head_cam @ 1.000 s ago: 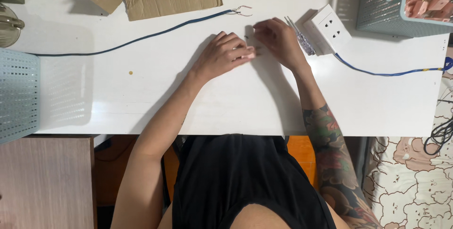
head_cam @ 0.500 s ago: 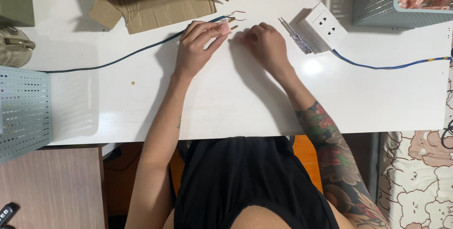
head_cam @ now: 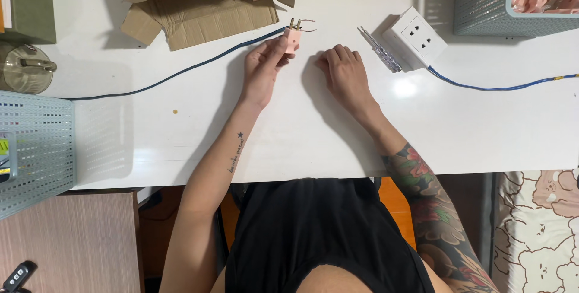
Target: The person unscrews and disassembles an electrical plug, removing the casing and internal metal components by hand and with a screwdriver.
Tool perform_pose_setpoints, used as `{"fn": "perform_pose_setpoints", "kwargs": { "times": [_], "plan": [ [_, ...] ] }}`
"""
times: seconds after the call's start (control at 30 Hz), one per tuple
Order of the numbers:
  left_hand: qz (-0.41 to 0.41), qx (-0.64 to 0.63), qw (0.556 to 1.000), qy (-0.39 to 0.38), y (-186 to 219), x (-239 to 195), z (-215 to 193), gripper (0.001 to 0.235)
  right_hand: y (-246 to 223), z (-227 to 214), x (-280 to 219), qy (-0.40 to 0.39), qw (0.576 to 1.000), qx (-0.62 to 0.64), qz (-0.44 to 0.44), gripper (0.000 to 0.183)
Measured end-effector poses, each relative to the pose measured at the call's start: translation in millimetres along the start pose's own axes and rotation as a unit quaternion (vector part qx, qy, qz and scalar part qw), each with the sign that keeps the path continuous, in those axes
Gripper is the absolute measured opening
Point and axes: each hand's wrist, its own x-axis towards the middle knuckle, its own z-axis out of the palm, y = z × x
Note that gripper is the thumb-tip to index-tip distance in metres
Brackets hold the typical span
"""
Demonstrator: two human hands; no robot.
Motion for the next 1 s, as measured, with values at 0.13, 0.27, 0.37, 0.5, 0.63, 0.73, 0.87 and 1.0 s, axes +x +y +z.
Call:
{"fn": "perform_pose_setpoints", "kwargs": {
  "times": [0.13,0.27,0.37,0.5,0.63,0.73,0.87,1.0],
  "plan": [
    [-0.053,-0.058,0.997,-0.024,-28,7,-2,0.019,1,2,-9,0.073,0.991,0.111,-0.011,0.010],
    [-0.122,-0.071,0.989,-0.048,-18,-10,17,0.018,-16,-13,-11,0.183,0.940,0.285,-0.048,0.008],
    [-0.144,-0.043,0.986,-0.078,-15,-14,25,0.018,-17,-9,-10,0.220,0.920,0.316,-0.069,0.010],
    [-0.145,-0.038,0.983,-0.104,-20,-15,22,0.019,-2,13,-15,0.243,0.926,0.274,-0.094,0.004],
    [-0.140,-0.040,0.983,-0.112,-26,-15,17,0.020,5,22,-15,0.259,0.929,0.242,-0.106,0.007],
    [-0.125,-0.007,0.983,-0.131,-14,-17,21,0.030,3,14,-16,0.275,0.939,0.171,-0.115,0.012],
    [-0.100,0.014,0.985,-0.140,-3,-21,28,0.035,-13,-12,-20,0.257,0.939,0.217,-0.072,0.010],
    [-0.081,0.054,0.983,-0.154,-2,-18,24,0.032,-17,-16,-23,0.189,0.899,0.395,0.024,0.019]
  ]
}}
